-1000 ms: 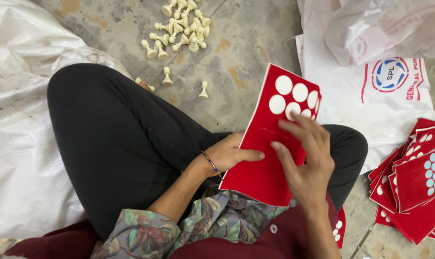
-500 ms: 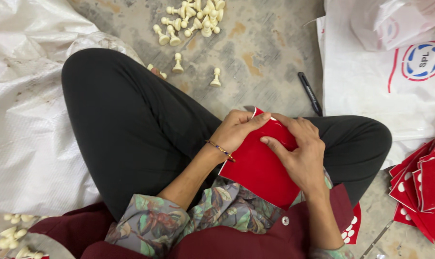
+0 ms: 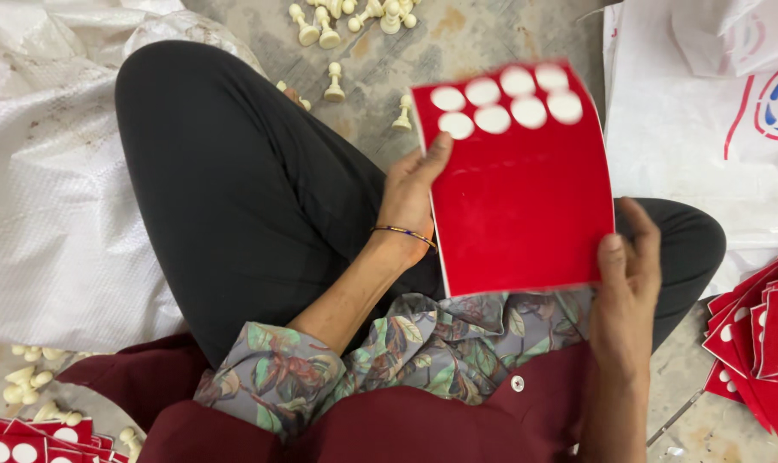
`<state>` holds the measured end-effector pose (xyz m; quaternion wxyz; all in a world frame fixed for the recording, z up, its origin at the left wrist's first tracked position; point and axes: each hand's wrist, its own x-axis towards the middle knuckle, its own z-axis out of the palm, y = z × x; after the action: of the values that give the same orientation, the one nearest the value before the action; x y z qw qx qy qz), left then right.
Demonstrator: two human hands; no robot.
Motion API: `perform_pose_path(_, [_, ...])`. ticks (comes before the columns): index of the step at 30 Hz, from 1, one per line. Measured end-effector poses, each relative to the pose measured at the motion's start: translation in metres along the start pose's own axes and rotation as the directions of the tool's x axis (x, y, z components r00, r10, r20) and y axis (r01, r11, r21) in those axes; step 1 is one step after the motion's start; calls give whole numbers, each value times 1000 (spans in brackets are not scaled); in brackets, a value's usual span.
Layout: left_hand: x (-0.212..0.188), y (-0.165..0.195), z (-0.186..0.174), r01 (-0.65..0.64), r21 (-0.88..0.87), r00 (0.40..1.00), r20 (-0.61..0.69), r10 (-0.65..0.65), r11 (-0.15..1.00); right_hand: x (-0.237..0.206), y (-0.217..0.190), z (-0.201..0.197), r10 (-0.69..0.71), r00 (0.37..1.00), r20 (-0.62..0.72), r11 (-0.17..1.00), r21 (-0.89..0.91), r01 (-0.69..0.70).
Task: The person sits on the floor and assembles red game boards by peeling white circular felt discs and pressing them onto the red board surface in dot patterns. Finished boards are placed onto a growing stack beside them, and additional boards are taken from a pile to continue the work.
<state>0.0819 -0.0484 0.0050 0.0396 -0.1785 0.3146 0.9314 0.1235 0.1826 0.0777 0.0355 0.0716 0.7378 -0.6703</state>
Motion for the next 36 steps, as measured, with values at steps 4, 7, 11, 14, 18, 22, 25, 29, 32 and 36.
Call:
perform_pose_path(4, [-5,-1,1,10,-118,999,39,-5,993,-3,13,-1,100,991,90,867,481,-131])
perform_pose_path(7, [-6,14,2,-86,9,996,4,86,996,6,12,-11,-47,997,-55,851,520,69])
perform_pose_path(11, [4,71,-4,-274,134,950,-114,289,952,20,-13,-62,-207,978,-10,873,450,190])
perform_pose_path(14, [3,102,-4,-374,142,927,13,376,917,31,-46,-108,-213,952,221,907,408,108])
perform_pose_path(18, [-7,102,11,-367,248,920,237,311,897,71,-87,-119,-56,796,602,980,186,-72])
perform_pose_path(22, [-11,82,31,-160,401,888,458,-46,902,102,-96,-53,188,821,539,955,-297,-25])
perform_pose_path(25, [-14,62,36,-17,436,861,464,-209,900,107,-96,2,268,869,415,811,-584,28])
perform_pose_path(29, [-15,43,24,52,500,916,322,-241,865,94,-101,35,219,903,371,733,-673,99])
perform_pose_path(32, [-10,32,18,-73,489,934,339,-113,869,82,-106,39,-43,910,413,723,-616,314])
perform_pose_path(36, [-9,26,15,-124,541,953,298,-52,832,60,-108,39,-339,864,372,599,-623,503])
